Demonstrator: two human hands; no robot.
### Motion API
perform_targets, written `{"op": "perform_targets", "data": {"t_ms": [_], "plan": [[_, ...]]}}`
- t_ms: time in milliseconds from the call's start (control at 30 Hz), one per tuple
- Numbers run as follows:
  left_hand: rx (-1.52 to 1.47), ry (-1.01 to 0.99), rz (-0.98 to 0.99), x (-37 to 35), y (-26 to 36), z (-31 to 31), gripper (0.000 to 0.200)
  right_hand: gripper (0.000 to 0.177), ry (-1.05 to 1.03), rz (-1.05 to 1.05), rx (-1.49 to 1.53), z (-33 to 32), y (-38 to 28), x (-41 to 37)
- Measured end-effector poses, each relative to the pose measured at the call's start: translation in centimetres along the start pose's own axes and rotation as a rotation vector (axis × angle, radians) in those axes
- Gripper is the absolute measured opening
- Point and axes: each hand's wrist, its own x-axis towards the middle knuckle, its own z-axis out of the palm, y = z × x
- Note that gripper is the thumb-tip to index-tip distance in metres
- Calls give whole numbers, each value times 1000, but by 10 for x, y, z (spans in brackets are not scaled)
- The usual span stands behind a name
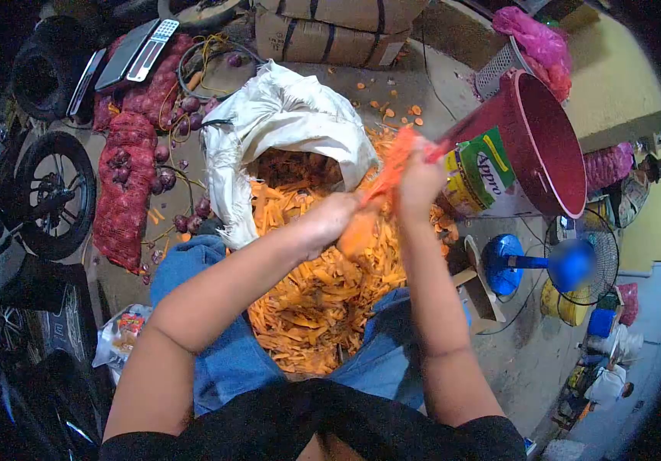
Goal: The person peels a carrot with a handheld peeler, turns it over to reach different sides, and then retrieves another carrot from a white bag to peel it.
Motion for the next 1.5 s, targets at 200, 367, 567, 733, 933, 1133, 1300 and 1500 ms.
{"op": "perform_targets", "data": {"t_ms": [200, 367, 567, 733, 933, 1133, 1300, 1500], "plan": [[-278, 0, -125, 1, 4, -4, 30, 20, 176, 209, 18, -27, 5, 39], [-337, -49, -162, 12, 2, -16, 36, 17, -198, 90, 322, 1, -36, -23], [-197, -135, -203, -4, 8, 1, 31, 20, 56, 249, 138, -4, 18, 18], [-290, -5, -268, 2, 4, -1, 31, 19, 27, 297, 102, -17, 10, 28], [-280, -32, 31, 12, -3, -5, 32, 19, -213, -90, 46, 5, -19, -29], [-73, -43, -90, -12, 10, 9, 31, 25, 122, 192, 29, -19, 7, 31], [-329, -15, -190, 4, 10, -5, 33, 18, -132, 24, 118, -8, -26, -4], [80, -58, -131, 1, -3, -6, 35, 22, -63, -14, -70, -3, 7, 2]]}}
